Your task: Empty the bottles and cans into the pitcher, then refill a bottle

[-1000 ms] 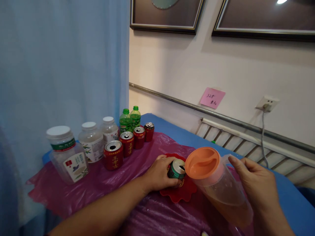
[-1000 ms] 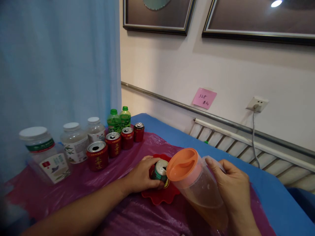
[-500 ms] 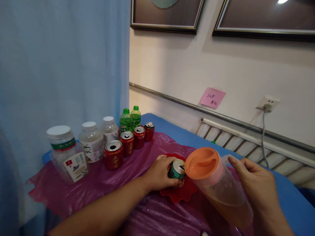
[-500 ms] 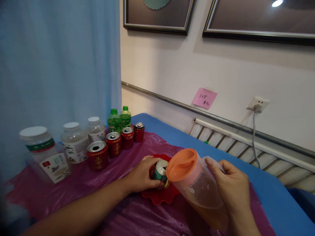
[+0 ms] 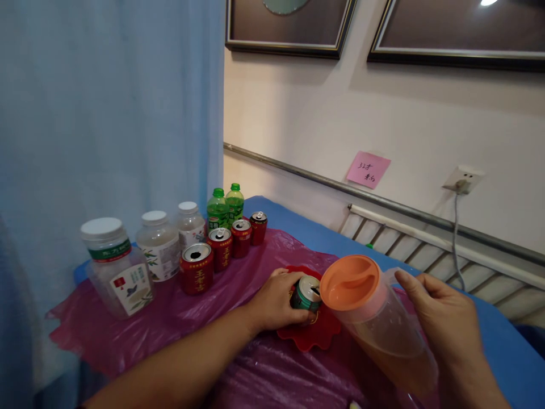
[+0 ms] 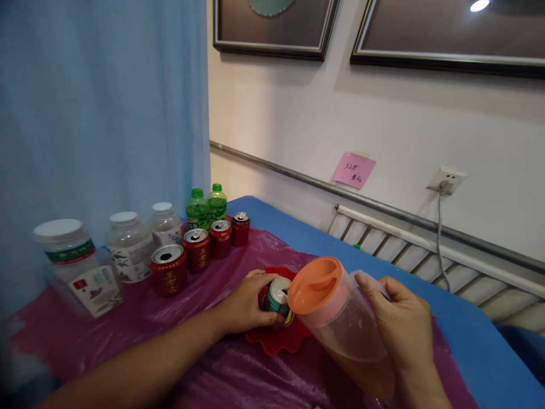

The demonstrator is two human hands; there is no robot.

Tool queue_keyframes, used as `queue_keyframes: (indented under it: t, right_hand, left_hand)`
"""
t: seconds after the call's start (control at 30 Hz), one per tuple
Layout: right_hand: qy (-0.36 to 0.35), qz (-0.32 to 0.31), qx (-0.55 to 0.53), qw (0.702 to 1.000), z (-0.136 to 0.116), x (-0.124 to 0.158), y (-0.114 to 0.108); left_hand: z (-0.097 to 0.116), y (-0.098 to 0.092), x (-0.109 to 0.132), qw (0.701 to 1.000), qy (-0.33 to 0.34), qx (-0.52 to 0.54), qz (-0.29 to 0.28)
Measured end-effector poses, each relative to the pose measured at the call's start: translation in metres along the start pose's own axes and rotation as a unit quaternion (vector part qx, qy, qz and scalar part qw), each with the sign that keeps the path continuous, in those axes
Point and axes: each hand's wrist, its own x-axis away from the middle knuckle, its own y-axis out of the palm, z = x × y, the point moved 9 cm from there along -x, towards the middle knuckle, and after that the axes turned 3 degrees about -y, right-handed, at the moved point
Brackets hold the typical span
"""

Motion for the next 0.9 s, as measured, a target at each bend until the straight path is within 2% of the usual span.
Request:
queue_keyframes:
  t: [0.9]
  right_hand:
    - [0.016,-0.007,0.002,1.0,0.0016,0.0001,0.0017]
  left_hand:
    - [0.0017,-0.0008,0.0003,1.0,-0.001,-0.001,-0.001]
